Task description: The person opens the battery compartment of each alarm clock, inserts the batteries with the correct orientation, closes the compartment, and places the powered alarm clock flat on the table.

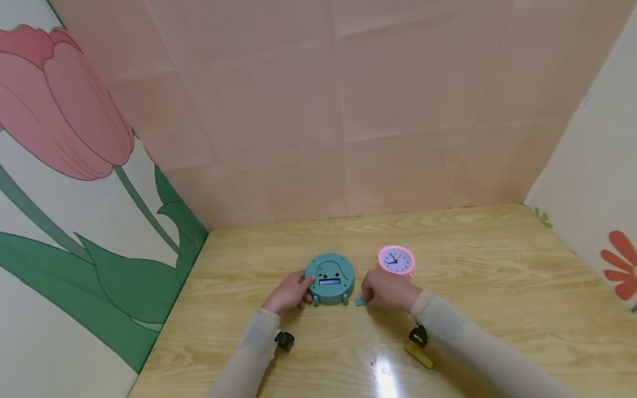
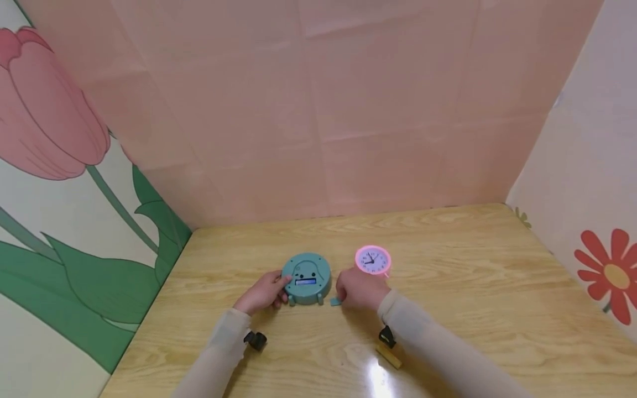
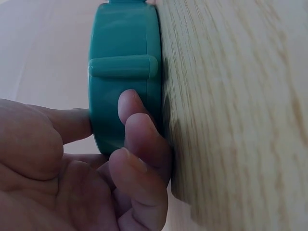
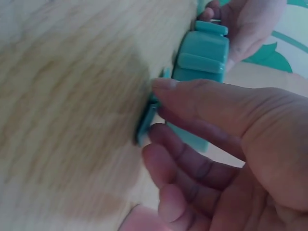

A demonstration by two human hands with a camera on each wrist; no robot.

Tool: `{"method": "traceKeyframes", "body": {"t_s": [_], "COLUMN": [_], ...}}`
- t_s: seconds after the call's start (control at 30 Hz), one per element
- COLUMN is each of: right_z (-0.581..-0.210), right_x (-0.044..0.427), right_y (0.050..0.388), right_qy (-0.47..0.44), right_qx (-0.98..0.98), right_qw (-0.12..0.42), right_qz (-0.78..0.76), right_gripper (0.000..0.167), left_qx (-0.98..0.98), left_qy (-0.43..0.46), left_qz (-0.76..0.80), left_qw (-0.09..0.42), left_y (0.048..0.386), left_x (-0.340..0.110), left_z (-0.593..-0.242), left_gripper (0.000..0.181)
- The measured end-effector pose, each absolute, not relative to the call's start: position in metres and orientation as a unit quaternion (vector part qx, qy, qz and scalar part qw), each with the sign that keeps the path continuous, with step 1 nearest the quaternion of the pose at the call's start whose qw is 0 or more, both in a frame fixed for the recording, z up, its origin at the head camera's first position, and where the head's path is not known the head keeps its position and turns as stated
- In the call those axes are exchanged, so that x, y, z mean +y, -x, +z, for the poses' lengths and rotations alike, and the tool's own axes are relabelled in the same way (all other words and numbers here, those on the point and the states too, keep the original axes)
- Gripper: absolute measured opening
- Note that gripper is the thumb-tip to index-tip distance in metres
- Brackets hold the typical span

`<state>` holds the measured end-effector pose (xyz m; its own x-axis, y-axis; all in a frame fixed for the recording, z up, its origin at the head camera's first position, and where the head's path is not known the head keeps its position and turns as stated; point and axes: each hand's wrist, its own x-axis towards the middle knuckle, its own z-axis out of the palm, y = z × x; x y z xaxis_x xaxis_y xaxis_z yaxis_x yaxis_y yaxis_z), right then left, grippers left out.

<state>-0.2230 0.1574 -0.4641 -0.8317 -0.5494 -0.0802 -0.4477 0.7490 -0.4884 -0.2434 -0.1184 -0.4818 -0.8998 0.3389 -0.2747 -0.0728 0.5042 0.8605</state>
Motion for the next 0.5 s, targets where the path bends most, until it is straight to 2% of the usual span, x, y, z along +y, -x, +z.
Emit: {"method": "traceKeyframes", "body": {"t_s": [0.17, 0.5], "right_z": [-0.4685, -0.4657], "right_x": [0.1553, 0.1587], "right_y": [0.2221, 0.2229], "right_qy": [0.268, 0.309], "right_qx": [0.933, 0.927], "right_qw": [0.099, 0.025], "right_qz": [-0.219, -0.211], "right_gripper": [0.013, 0.018], "left_qx": [0.839, 0.843], "left_qy": [-0.074, -0.073], "left_qz": [0.495, 0.490], "left_qw": [0.213, 0.208], "left_y": [0.2424, 0.2437], "left_x": [-0.1187, -0.1197], "left_z": [-0.4850, -0.4843], "left_gripper": [0.031, 0.032]}}
